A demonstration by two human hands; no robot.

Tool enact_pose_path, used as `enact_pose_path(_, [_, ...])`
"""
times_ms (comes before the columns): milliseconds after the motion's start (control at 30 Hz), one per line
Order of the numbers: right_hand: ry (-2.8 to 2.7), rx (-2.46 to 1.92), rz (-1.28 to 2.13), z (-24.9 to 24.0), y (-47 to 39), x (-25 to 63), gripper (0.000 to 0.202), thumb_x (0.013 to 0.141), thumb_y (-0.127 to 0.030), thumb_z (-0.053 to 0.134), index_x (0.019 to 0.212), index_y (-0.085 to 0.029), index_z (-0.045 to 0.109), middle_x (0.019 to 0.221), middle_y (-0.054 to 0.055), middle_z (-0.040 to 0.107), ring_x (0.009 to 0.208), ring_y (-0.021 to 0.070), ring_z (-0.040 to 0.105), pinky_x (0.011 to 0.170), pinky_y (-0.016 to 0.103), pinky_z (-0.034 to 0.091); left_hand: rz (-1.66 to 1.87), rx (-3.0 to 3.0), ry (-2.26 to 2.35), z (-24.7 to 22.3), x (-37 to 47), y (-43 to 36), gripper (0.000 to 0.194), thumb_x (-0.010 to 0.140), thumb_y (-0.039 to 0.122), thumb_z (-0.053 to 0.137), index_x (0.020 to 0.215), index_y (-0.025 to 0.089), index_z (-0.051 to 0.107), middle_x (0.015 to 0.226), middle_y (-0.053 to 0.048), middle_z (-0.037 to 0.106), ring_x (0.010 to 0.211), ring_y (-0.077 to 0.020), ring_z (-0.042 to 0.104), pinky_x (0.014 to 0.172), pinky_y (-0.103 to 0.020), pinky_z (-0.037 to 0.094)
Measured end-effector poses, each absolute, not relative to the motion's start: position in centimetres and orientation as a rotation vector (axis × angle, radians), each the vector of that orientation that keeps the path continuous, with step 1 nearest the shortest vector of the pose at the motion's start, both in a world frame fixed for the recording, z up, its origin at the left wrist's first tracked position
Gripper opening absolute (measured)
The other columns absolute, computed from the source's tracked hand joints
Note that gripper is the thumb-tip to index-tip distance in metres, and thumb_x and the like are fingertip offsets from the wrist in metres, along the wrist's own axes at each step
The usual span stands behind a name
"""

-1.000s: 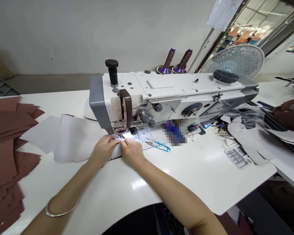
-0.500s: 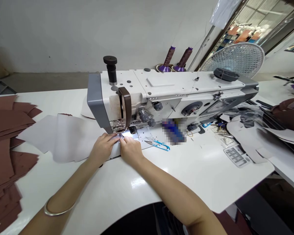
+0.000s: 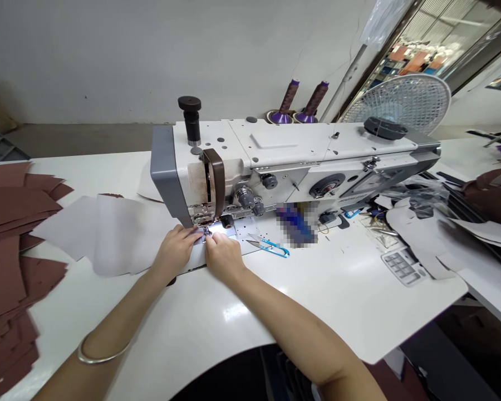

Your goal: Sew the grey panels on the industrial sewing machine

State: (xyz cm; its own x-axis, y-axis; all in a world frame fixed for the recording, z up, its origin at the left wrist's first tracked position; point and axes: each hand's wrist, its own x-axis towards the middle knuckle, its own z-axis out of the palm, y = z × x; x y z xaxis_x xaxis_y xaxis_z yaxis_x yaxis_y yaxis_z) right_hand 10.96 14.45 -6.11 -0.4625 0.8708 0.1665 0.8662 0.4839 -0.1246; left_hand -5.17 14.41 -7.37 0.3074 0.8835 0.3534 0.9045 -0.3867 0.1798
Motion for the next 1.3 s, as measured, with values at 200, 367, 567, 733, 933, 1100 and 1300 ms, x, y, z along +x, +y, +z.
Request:
enact_pose_path(200, [-2.529, -1.510, 0.039, -6.0, 14.4, 10.9, 0.024, 0.092, -0.020, 0.039, 0.097, -0.020, 0.062, 0.082, 0.004, 0.060, 0.071, 0.0151, 0.049, 0.055, 0.030, 0.020, -0.638, -2.500, -1.699, -7.4, -5.2, 14.4, 0.031, 0.087, 0.013, 0.041, 0.104, 0.023, 0.065, 0.106, -0.006, 0.067, 0.087, -0.0225, 0.051, 0.073, -0.036, 0.043])
enact_pose_path(367, [-2.534, -1.509, 0.042, -6.0, 14.4, 11.0, 0.024, 0.092, -0.019, 0.038, 0.093, -0.020, 0.062, 0.082, 0.005, 0.060, 0.071, 0.0151, 0.049, 0.055, 0.030, 0.019, -0.595, -2.504, -1.669, -7.2, -5.3, 14.3, 0.035, 0.082, 0.008, 0.043, 0.105, 0.023, 0.064, 0.109, -0.005, 0.067, 0.086, -0.0230, 0.051, 0.072, -0.036, 0.042])
enact_pose_path(567, [-2.543, -1.509, 0.036, -5.9, 14.4, 11.0, 0.023, 0.092, -0.019, 0.039, 0.097, -0.019, 0.062, 0.084, 0.005, 0.060, 0.073, 0.0153, 0.050, 0.054, 0.030, 0.019, -0.607, -2.499, -1.664, -7.1, -5.4, 14.2, 0.039, 0.079, 0.005, 0.043, 0.108, 0.021, 0.064, 0.114, -0.006, 0.066, 0.089, -0.0241, 0.050, 0.074, -0.038, 0.043])
enact_pose_path(733, [-2.551, -1.503, 0.035, -5.8, 14.4, 11.0, 0.022, 0.092, -0.019, 0.039, 0.095, -0.019, 0.061, 0.084, 0.005, 0.060, 0.073, 0.0155, 0.051, 0.054, 0.030, 0.019, -0.616, -2.509, -1.691, -7.0, -5.3, 14.0, 0.044, 0.075, 0.003, 0.043, 0.110, 0.021, 0.063, 0.116, -0.006, 0.065, 0.092, -0.0249, 0.051, 0.075, -0.040, 0.044])
enact_pose_path(933, [-2.556, -1.494, 0.014, -5.9, 14.4, 11.0, 0.022, 0.092, -0.018, 0.039, 0.094, -0.019, 0.061, 0.085, 0.005, 0.060, 0.073, 0.0156, 0.050, 0.055, 0.030, 0.020, -0.603, -2.507, -1.706, -6.9, -5.2, 14.2, 0.044, 0.076, 0.004, 0.042, 0.109, 0.023, 0.064, 0.116, -0.006, 0.065, 0.091, -0.0243, 0.052, 0.075, -0.040, 0.044])
enact_pose_path(1100, [-2.553, -1.501, 0.006, -5.9, 14.3, 11.0, 0.022, 0.092, -0.019, 0.039, 0.094, -0.019, 0.061, 0.084, 0.005, 0.060, 0.072, 0.0154, 0.050, 0.055, 0.030, 0.020, -0.561, -2.511, -1.715, -6.8, -5.1, 14.2, 0.043, 0.077, 0.005, 0.042, 0.109, 0.023, 0.064, 0.117, -0.006, 0.065, 0.090, -0.0247, 0.053, 0.072, -0.040, 0.044])
enact_pose_path(1300, [-2.559, -1.521, 0.037, -5.5, 14.2, 10.9, 0.021, 0.092, -0.019, 0.040, 0.093, -0.019, 0.061, 0.086, 0.006, 0.060, 0.074, 0.0153, 0.051, 0.055, 0.029, 0.022, -0.547, -2.502, -1.711, -6.0, -5.4, 14.1, 0.044, 0.078, 0.005, 0.042, 0.113, 0.023, 0.062, 0.114, -0.007, 0.067, 0.101, -0.0267, 0.053, 0.081, -0.043, 0.041])
